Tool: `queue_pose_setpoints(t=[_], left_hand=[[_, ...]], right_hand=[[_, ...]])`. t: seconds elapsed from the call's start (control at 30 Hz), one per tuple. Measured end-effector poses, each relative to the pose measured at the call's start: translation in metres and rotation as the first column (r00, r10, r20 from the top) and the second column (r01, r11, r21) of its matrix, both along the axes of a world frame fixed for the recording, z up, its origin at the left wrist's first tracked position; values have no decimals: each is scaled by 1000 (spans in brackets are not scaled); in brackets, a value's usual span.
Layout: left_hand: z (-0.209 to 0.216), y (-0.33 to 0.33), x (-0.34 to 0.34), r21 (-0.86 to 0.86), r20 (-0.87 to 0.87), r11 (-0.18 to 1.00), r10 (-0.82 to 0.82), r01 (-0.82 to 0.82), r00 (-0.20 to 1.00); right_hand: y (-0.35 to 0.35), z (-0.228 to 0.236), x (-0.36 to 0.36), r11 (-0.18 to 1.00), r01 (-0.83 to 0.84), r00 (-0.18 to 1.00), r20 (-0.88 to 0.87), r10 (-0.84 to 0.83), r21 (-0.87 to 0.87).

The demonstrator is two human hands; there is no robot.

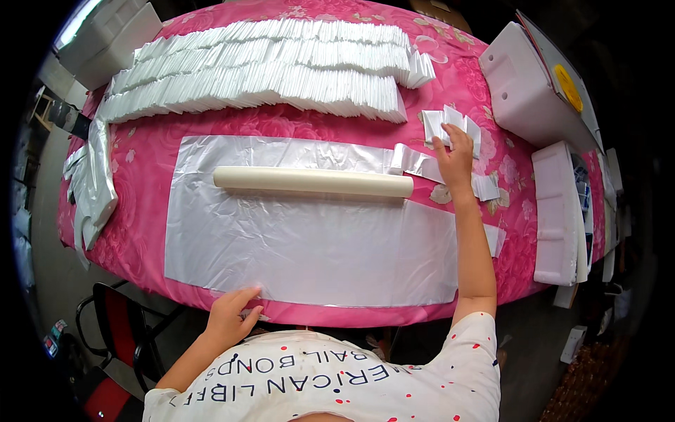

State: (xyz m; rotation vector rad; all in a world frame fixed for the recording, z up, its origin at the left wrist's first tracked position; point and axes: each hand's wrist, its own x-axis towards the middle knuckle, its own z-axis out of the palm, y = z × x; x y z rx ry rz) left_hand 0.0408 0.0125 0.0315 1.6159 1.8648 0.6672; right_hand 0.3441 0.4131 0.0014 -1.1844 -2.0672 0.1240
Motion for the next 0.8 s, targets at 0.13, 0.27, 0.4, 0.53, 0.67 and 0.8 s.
queue_pose_setpoints(t=[0.13, 0.27, 0.4, 0.53, 0.67, 0.8], left_hand=[[-3, 26, 3, 130, -46, 983, -121, 126, 992], [-18, 60, -27, 278, -149, 959, -14, 55, 989], [-37, 66, -85, 342, -219, 931, 211, -127, 953], [-42, 78, -115, 377, -306, 915, 271, -145, 913], [-60, 88, -146, 375, -434, 918, 295, -128, 851], [-65, 99, -154, 238, -476, 957, 266, -168, 838]], right_hand=[[-92, 7, -57, 896, -382, 890, 172, 423, -226], [-130, 8, -62, 901, -343, 891, 211, 401, -265], [-140, 14, -61, 880, -338, 916, 99, 389, -335], [-96, 20, -54, 898, -144, 984, 34, 173, -417], [-40, 10, -47, 956, -17, 989, 136, 59, -293], [-15, 18, -47, 941, -16, 938, 321, 131, -339]])
